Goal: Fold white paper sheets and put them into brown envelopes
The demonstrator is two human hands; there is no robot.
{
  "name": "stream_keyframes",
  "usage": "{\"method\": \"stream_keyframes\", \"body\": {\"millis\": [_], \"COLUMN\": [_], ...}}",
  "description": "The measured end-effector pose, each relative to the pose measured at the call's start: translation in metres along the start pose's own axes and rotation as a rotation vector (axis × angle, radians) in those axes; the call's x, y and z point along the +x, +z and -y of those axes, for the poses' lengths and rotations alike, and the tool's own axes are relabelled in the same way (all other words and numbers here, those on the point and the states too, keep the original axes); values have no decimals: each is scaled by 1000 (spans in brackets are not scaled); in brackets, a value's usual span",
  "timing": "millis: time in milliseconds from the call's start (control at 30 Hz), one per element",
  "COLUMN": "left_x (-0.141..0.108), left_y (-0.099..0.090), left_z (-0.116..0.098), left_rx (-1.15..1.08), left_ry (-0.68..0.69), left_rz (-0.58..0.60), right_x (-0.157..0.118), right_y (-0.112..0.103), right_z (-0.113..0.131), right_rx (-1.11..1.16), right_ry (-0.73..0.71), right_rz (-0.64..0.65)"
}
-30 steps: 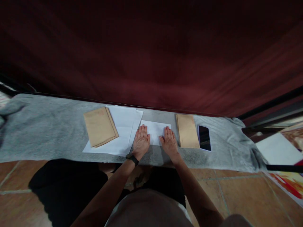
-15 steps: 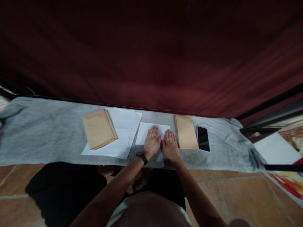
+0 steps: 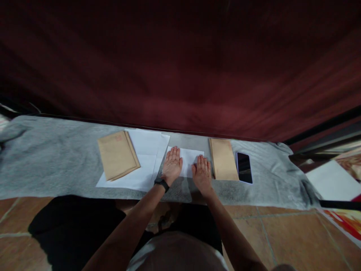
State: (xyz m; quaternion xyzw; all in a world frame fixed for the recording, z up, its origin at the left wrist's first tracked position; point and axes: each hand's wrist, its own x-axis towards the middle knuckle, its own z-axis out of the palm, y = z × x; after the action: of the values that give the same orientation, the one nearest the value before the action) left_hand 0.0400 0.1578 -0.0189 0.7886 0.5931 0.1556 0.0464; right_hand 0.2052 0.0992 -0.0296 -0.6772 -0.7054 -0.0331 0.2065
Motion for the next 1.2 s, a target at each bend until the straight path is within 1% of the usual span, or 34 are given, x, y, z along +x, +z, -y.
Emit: {"method": "stream_keyframes", "body": {"millis": [67,200,300,367,533,733,833,1033,1200], "left_x": [0,0,0,-1,0,1,0,-5,-21], "left_y": [-1,-1,1,2,1,0,1,-2,-10], "left_z": [0,3,6,6,2,0,0,1,1], "left_rx": [7,30,23,7,2,13,12,19,-23], "left_ry": [2,26,33,34,24,5,-14,-40,-52], "left_rz": [11,58,72,59,26,-4,-15,-17,-32], "right_x": [13,40,48,47,38,27,21,12,14], "right_y": [4,15,21,24,24,16,13,10,8], "right_z": [14,42,48,44,25,5,-3,-8,-9], "right_rx": [35,100,116,112,85,24,11,-18,4], "right_ry": [-8,-87,-103,-110,-114,-34,-25,5,28], "right_rz": [27,137,178,164,89,31,14,-1,8]}}
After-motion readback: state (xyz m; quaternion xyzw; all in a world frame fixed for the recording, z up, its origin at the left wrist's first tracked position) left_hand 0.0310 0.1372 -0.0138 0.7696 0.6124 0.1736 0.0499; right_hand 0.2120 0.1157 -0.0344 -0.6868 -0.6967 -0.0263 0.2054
